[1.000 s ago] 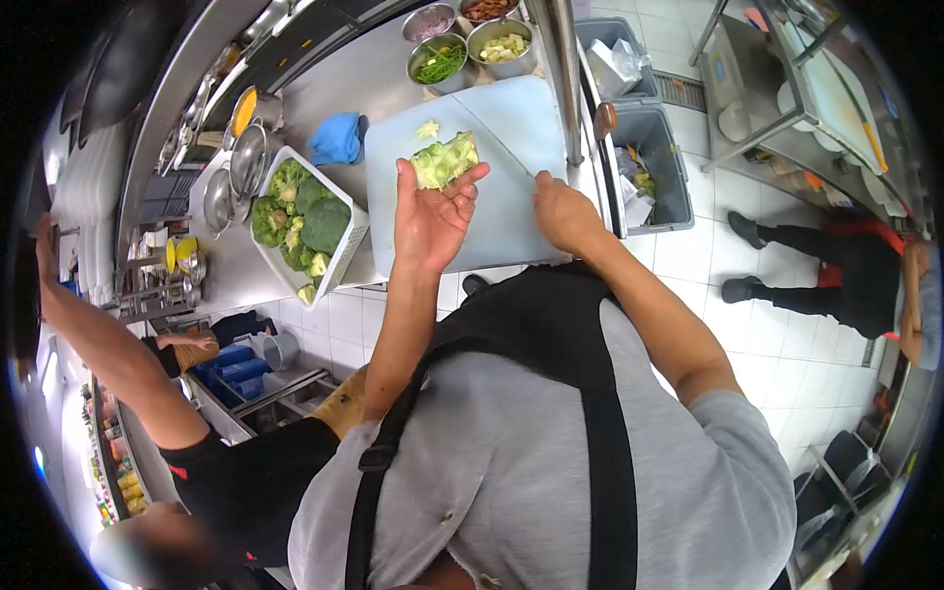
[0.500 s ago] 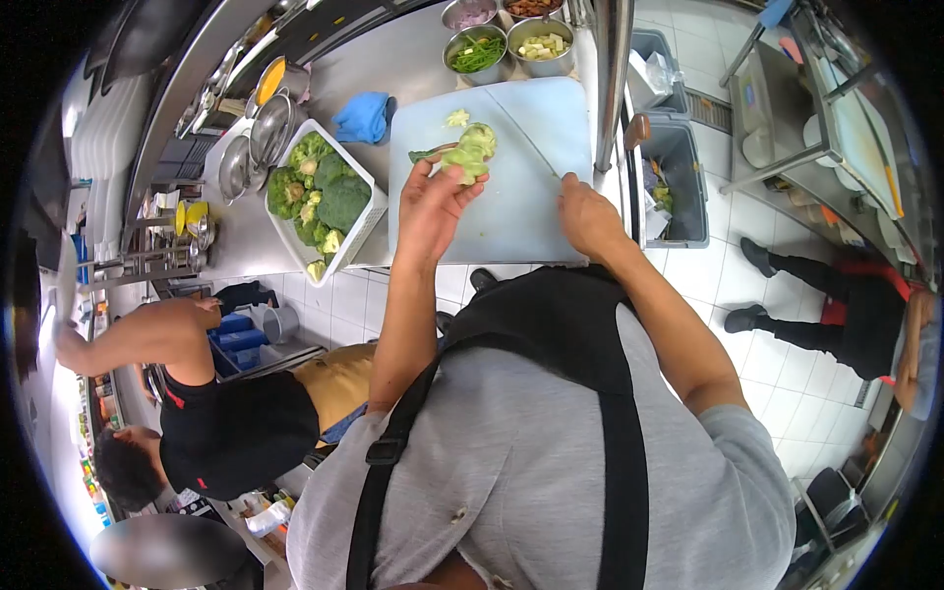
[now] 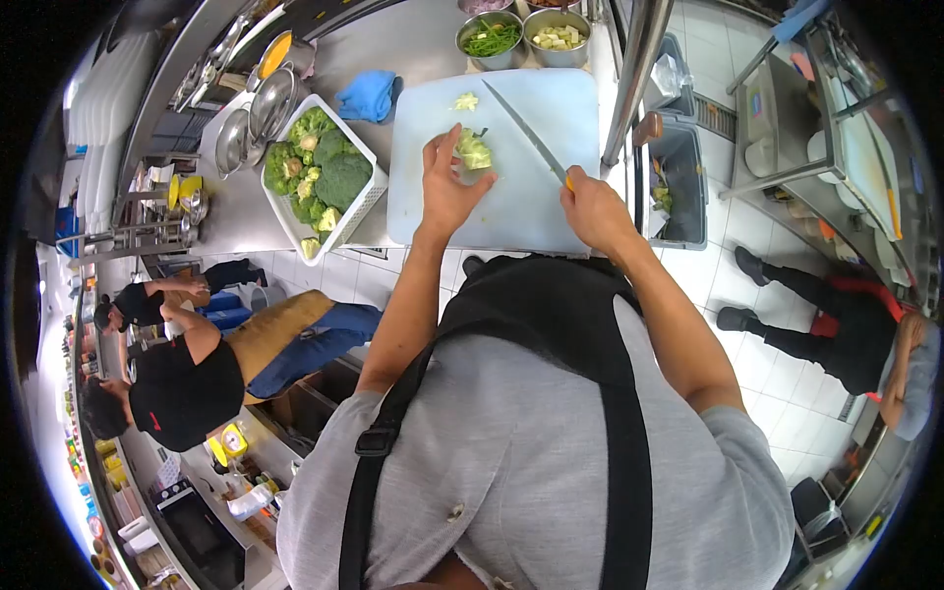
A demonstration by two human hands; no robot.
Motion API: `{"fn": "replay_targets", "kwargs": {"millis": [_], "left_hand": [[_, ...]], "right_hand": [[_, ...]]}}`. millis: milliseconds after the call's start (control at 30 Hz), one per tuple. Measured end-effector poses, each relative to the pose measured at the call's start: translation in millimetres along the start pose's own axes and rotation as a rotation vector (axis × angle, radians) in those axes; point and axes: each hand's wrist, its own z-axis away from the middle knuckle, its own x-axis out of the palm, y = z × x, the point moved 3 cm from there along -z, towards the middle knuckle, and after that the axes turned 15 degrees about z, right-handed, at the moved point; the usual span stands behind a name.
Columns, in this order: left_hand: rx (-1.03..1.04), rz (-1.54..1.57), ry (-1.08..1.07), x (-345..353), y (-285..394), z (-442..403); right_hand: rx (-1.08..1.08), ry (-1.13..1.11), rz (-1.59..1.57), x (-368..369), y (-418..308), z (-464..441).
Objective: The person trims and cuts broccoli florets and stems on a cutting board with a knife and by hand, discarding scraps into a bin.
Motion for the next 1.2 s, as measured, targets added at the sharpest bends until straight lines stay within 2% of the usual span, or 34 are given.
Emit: {"fn": "replay_targets", "kwargs": {"millis": [33,133,233,333,433,567,833,1000,1200], "left_hand": [[0.091,-0.076,0.012,-1.4,1.4,-1.0],[0.154,-0.332,-0.238,-0.8,-21.8,-11.6],[-0.065,-0.253,-0.136,-3.5,-22.7,-13.4],[-0.094,-0.237,-0.027,-14.8,1.1,-7.4],[-0.117,-0.146,-0.020,-13.0,-22.9,-8.7],[-0.062,-0.212,-0.037,-13.3,-28.6,-11.3],[-0.212,-0.155,-0.154,-20.3,-30.4,-27.7],[-0.126,-0.130,-0.145,-21.6,-41.6,-30.6],[-0.134,-0.132,-0.161,-20.6,-40.3,-28.5]], "right_hand": [[-0.011,-0.009,-0.016,-0.6,-2.0,1.2],[-0.034,-0.004,-0.035,2.4,-5.3,0.5],[-0.053,0.016,-0.054,2.0,-5.8,0.2],[-0.049,-0.012,-0.073,-7.8,-10.1,6.8],[-0.035,-0.085,-0.094,-21.7,-18.8,12.8],[-0.055,-0.144,-0.079,-34.9,-33.8,19.0],[-0.222,-0.093,0.151,-15.9,-42.8,5.5],[-0.251,-0.088,0.265,-6.6,-55.3,-3.6],[-0.303,-0.149,0.209,37.6,-54.1,-73.6]]}}
